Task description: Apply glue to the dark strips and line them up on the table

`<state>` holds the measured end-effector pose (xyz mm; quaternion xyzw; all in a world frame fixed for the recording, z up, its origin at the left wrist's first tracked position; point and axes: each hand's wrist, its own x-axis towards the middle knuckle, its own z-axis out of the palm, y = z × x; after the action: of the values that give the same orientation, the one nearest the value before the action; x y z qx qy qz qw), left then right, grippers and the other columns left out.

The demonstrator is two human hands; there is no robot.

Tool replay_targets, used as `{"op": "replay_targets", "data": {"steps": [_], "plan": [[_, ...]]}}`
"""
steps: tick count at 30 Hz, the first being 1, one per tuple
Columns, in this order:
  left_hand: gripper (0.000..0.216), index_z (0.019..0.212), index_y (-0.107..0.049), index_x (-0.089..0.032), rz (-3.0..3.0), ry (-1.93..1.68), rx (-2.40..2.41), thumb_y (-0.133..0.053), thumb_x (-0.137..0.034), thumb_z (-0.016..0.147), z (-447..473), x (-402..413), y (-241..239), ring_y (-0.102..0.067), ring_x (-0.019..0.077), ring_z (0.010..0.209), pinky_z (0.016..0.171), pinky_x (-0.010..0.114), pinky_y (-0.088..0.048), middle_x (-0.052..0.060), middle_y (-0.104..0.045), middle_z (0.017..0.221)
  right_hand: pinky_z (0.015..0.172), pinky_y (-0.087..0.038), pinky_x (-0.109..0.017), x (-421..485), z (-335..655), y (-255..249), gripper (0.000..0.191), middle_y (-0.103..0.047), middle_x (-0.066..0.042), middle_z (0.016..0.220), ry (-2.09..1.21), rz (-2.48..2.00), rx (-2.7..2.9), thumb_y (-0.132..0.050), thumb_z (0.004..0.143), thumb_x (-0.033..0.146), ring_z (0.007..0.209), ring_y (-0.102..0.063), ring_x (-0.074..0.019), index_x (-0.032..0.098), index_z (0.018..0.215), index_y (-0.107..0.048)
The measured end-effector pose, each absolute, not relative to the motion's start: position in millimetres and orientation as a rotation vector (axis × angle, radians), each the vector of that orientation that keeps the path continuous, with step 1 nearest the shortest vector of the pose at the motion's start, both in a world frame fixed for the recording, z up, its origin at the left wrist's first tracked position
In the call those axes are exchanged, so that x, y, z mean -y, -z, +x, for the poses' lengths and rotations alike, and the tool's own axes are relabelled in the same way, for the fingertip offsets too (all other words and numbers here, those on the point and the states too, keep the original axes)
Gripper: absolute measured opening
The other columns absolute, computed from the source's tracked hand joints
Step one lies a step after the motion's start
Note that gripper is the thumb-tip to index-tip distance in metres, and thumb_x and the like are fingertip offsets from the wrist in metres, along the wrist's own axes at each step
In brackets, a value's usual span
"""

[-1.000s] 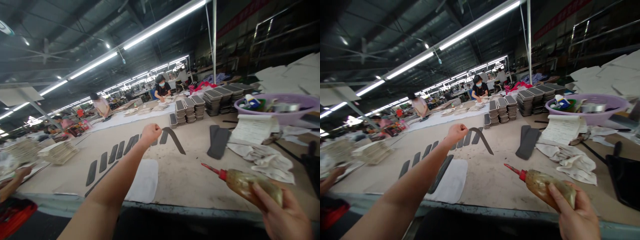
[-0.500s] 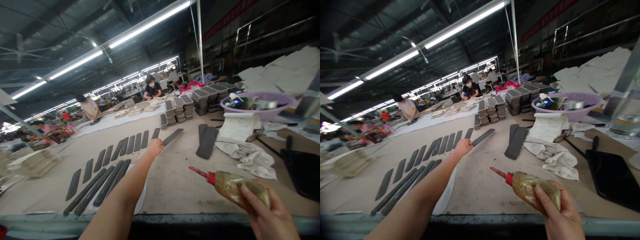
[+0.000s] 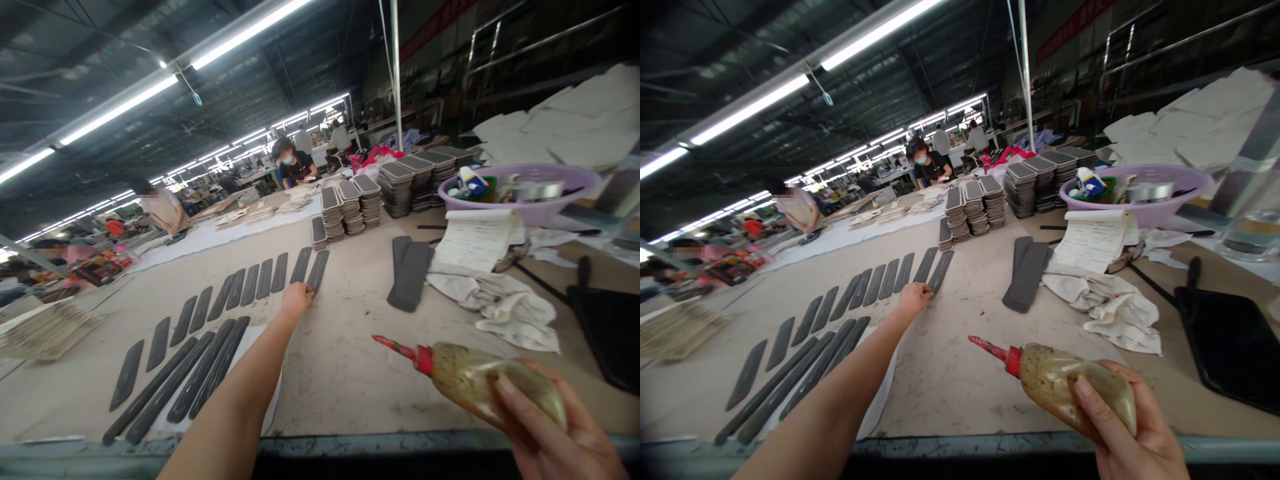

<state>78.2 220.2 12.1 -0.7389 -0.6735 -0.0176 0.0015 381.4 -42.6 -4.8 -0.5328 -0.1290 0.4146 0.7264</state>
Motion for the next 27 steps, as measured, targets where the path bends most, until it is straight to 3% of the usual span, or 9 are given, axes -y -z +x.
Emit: {"op": "replay_targets", "data": {"steps": [11,15,18,22,27], "plan": [[0.024,0.102,-0.072,-0.019,-2.309,0.151,2.159,-0.052,-0.018,0.088,71,-229,6,-0.066,0.0207,0.099,0.087,0.026,-0.045,0.01,-0.072,0.105,0.063,-0.054,-0.014,41,383,2,0.051,-0.062,0.001,0.086,-0.883,-1.168,0.265,-0.088,0.047,0.036,0.072,-0.06,-0.013,0.028,0.092,-0.065],[0.023,0.102,-0.067,-0.016,-2.248,0.278,2.195,-0.063,-0.025,0.081,68,-224,0,-0.066,0.021,0.09,0.079,0.026,-0.047,0.008,-0.072,0.093,0.061,-0.054,-0.013,40,380,-9,0.053,-0.061,0.001,0.084,-0.892,-1.128,0.198,-0.089,0.042,0.035,0.07,-0.058,-0.0118,0.026,0.089,-0.064],[0.022,0.102,-0.065,-0.015,-2.162,0.393,2.194,-0.056,-0.029,0.086,74,-214,-8,-0.064,0.0213,0.091,0.08,0.028,-0.046,0.009,-0.07,0.093,0.061,-0.053,-0.013,40,379,-14,0.052,-0.06,0.002,0.084,-0.869,-1.081,0.137,-0.088,0.044,0.034,0.071,-0.057,-0.0114,0.027,0.09,-0.065],[0.024,0.097,-0.067,-0.017,-2.313,0.623,2.023,-0.051,-0.034,0.091,115,-195,-12,-0.063,0.017,0.09,0.085,0.026,-0.046,0.007,-0.068,0.098,0.068,-0.056,-0.017,41,381,-14,0.043,-0.059,0.002,0.092,-0.813,-1.004,0.1,-0.083,0.056,0.031,0.08,-0.057,-0.0131,0.031,0.096,-0.065],[0.03,0.102,-0.07,-0.016,-2.84,0.695,1.674,-0.061,-0.039,0.086,218,-175,-5,-0.064,0.0172,0.089,0.085,0.026,-0.049,0.008,-0.069,0.1,0.061,-0.055,-0.018,41,387,-14,0.036,-0.059,0.002,0.096,-0.832,-0.989,0.022,-0.08,0.062,0.033,0.084,-0.058,-0.0151,0.031,0.094,-0.064]]}}
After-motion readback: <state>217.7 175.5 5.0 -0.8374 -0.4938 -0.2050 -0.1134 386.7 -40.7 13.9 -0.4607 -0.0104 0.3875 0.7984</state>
